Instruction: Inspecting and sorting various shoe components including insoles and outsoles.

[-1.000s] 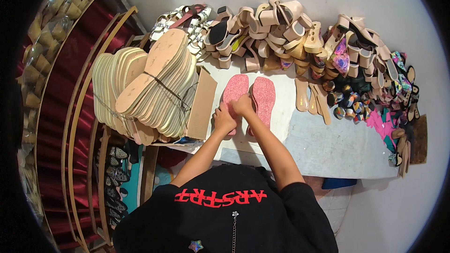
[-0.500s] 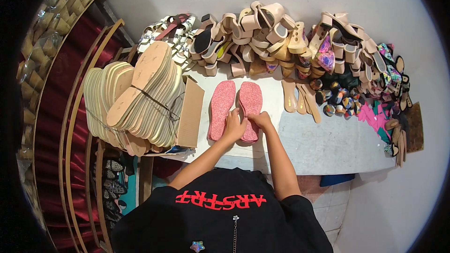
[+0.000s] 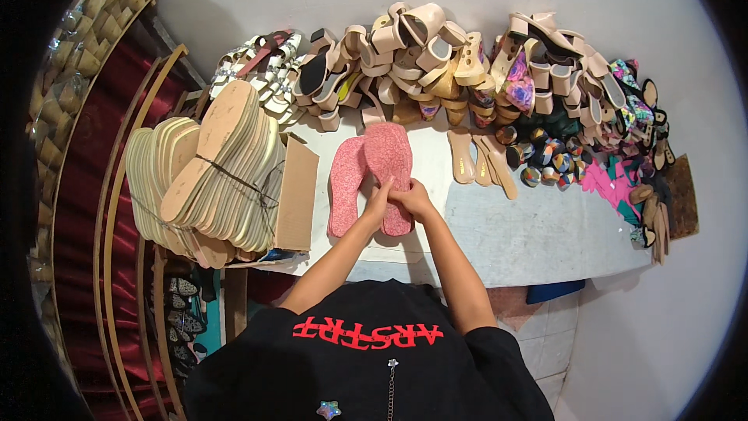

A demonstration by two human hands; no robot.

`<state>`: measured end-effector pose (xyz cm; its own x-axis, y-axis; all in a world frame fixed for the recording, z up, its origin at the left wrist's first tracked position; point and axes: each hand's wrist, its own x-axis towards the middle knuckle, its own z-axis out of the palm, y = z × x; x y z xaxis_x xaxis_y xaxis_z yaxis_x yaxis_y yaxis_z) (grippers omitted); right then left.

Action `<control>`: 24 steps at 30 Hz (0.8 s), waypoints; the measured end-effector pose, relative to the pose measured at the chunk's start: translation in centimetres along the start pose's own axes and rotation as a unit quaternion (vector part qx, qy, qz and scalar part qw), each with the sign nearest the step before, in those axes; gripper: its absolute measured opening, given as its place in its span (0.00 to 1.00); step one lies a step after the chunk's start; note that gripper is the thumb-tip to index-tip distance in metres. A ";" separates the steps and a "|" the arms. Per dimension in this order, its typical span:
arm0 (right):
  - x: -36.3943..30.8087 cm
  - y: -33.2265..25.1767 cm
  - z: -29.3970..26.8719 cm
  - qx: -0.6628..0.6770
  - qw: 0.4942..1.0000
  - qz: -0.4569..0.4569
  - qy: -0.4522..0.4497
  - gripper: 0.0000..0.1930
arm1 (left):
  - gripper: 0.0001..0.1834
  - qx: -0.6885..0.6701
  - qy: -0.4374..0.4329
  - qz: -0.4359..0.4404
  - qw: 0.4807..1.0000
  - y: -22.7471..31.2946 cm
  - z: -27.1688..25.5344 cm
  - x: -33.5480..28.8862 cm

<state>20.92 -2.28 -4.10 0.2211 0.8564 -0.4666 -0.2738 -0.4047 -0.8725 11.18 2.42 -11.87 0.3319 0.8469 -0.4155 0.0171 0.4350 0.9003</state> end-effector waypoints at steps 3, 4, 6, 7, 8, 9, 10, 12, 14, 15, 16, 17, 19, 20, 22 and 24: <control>-0.4 0.9 -1.7 -0.098 0.977 -0.188 0.000 0.25 | 0.39 -0.071 -0.075 0.170 0.980 4.1 0.6 -3.2; -0.7 1.0 -1.2 -0.108 0.965 -0.241 -0.002 0.27 | 0.39 -0.071 -0.071 0.172 0.980 5.0 -0.2 -3.9; -0.9 1.1 -0.6 -0.117 0.949 -0.291 -0.004 0.30 | 0.42 -0.053 -0.118 0.121 0.984 5.5 -1.1 -4.2; -0.9 1.1 -0.3 -0.117 0.946 -0.303 -0.023 0.32 | 0.42 -0.054 -0.117 0.121 0.984 5.0 -1.3 -4.0; -1.0 1.0 -0.1 -0.116 0.941 -0.315 -0.044 0.34 | 0.43 -0.007 -0.076 0.175 0.982 4.4 -1.5 -3.9; -1.1 0.9 0.2 -0.116 0.936 -0.327 -0.064 0.37 | 0.44 0.041 -0.035 0.228 0.972 3.7 -1.6 -3.8; 0.0 1.8 0.2 -0.115 0.938 -0.322 -0.058 0.41 | 0.42 0.015 -0.040 0.243 0.969 3.1 -1.4 -3.7; 0.9 3.1 -0.1 -0.105 0.946 -0.305 -0.038 0.42 | 0.36 0.005 -0.052 0.210 0.976 3.8 -0.6 -4.3; 1.0 3.0 0.3 -0.062 0.950 -0.305 -0.028 0.42 | 0.31 -0.006 -0.055 0.179 0.982 4.4 -0.5 -4.7; 0.4 2.1 0.8 -0.062 0.950 -0.306 -0.032 0.42 | 0.34 -0.044 -0.067 0.167 0.983 4.9 -0.6 -4.5; -0.3 1.1 1.2 -0.066 0.942 -0.328 -0.032 0.42 | 0.36 -0.082 -0.079 0.155 0.981 5.2 -0.8 -4.5; -0.7 0.5 1.3 -0.069 0.934 -0.350 -0.026 0.41 | 0.36 -0.082 -0.079 0.155 0.981 5.6 -0.7 -4.8; -0.7 0.6 0.9 -0.053 0.939 -0.338 -0.025 0.42 | 0.34 -0.046 -0.078 0.167 0.982 6.1 -0.5 -5.5; -0.8 0.9 0.9 -0.061 0.942 -0.329 -0.027 0.42 | 0.34 -0.047 -0.077 0.167 0.982 5.8 -0.6 -5.5; -1.4 1.5 0.4 -0.104 0.942 -0.317 -0.036 0.47 | 0.41 -0.049 -0.107 0.125 0.985 5.0 -1.0 -5.4; -1.2 1.6 -0.1 -0.106 0.936 -0.331 -0.053 0.50 | 0.46 -0.053 -0.125 0.175 0.975 4.5 -2.0 -5.1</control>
<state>20.35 -3.98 -5.02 0.1791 0.9645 0.1941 0.0840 0.1816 -0.9798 7.65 0.71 -6.01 0.5200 0.8537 -0.0289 -0.2322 0.1739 0.9570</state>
